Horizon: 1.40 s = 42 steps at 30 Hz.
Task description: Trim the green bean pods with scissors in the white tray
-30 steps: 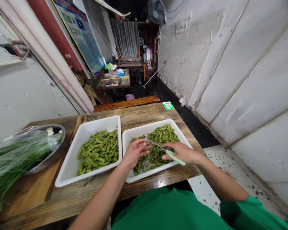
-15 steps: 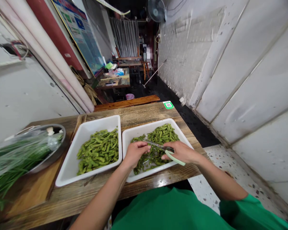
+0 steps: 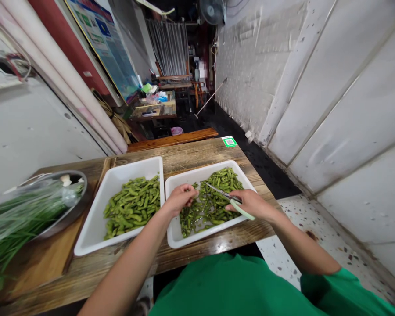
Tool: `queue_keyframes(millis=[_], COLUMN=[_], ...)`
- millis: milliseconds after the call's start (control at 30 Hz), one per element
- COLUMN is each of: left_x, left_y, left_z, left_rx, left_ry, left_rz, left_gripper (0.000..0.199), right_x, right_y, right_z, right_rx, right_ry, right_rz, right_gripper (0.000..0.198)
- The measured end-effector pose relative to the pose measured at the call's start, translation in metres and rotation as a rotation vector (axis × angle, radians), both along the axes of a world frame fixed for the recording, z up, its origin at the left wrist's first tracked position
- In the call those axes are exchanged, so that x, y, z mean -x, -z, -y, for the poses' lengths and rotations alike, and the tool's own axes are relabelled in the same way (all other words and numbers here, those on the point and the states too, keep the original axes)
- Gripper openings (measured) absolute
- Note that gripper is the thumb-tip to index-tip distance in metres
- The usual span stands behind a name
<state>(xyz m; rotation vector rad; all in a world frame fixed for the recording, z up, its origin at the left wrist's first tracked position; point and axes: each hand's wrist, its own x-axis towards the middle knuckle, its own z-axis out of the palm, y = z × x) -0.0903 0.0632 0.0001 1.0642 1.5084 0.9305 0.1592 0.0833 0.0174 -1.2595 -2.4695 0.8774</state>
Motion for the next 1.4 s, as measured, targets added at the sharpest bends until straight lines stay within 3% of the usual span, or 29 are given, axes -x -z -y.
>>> queue_keyframes(millis=[133, 233, 433, 500, 600, 700, 900, 1067, 1400], left_x=[-0.005, -0.011, -0.011, -0.009, -0.011, -0.015, -0.022, -0.022, -0.020], left_y=[0.019, 0.031, 0.031, 0.024, 0.010, 0.001, 0.002, 0.002, 0.003], left_z=[-0.012, -0.016, -0.015, -0.012, -0.006, 0.004, 0.015, 0.016, 0.019], left_rx=[-0.153, -0.161, -0.147, -0.092, 0.035, 0.066, -0.061, -0.075, -0.110], left_ry=[0.142, 0.131, 0.201, 0.177, 0.122, 0.104, -0.040, -0.105, -0.066], left_rz=[-0.485, -0.572, -0.480, -0.273, 0.207, 0.447, 0.364, 0.256, 0.137], left_gripper=[0.012, 0.020, 0.013, 0.012, 0.025, 0.026, 0.032, 0.037, 0.031], right_x=[0.000, 0.002, 0.004, 0.004, 0.004, 0.006, 0.010, 0.011, 0.015], right_y=[0.003, 0.003, 0.003, 0.003, 0.002, 0.001, -0.002, -0.008, -0.008], right_z=[0.001, 0.001, 0.000, 0.000, 0.001, 0.001, 0.003, 0.006, 0.010], right_rx=[0.008, 0.021, 0.027, 0.019, 0.023, 0.030, 0.040, 0.037, -0.018], right_ry=[0.013, 0.019, 0.013, 0.014, -0.007, -0.041, -0.094, -0.107, -0.103], right_rz=[-0.016, -0.016, -0.008, -0.012, -0.015, -0.003, 0.010, 0.022, 0.074], right_gripper=[0.041, 0.041, 0.042, 0.042, 0.044, 0.045, 0.046, 0.044, 0.052])
